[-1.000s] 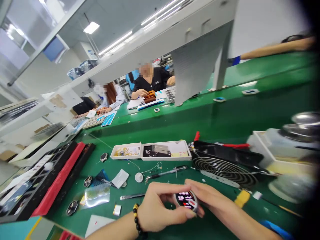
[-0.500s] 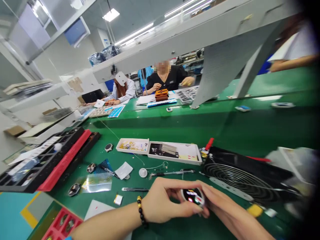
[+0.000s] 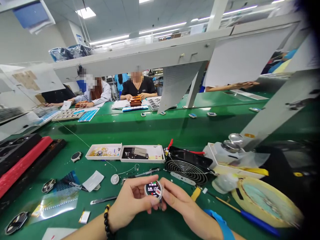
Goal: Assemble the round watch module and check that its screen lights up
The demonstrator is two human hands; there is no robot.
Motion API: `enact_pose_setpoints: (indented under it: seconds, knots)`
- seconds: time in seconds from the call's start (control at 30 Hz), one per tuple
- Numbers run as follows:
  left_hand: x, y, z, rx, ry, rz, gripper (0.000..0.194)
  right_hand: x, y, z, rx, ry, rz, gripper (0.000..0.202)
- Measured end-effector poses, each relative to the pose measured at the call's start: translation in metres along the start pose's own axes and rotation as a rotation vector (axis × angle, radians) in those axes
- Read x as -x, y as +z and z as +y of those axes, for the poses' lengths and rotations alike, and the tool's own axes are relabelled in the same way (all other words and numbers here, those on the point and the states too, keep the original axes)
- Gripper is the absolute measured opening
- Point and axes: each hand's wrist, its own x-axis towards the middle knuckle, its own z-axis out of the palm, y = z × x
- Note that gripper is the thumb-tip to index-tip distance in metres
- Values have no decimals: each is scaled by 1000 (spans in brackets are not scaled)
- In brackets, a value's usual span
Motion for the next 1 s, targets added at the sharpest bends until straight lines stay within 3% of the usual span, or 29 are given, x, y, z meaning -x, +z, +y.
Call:
enact_pose_setpoints:
  seconds: [1.0]
  knots:
    - [-4, 4, 4, 90, 38, -22, 51, 2, 5, -3, 72, 49, 21, 40]
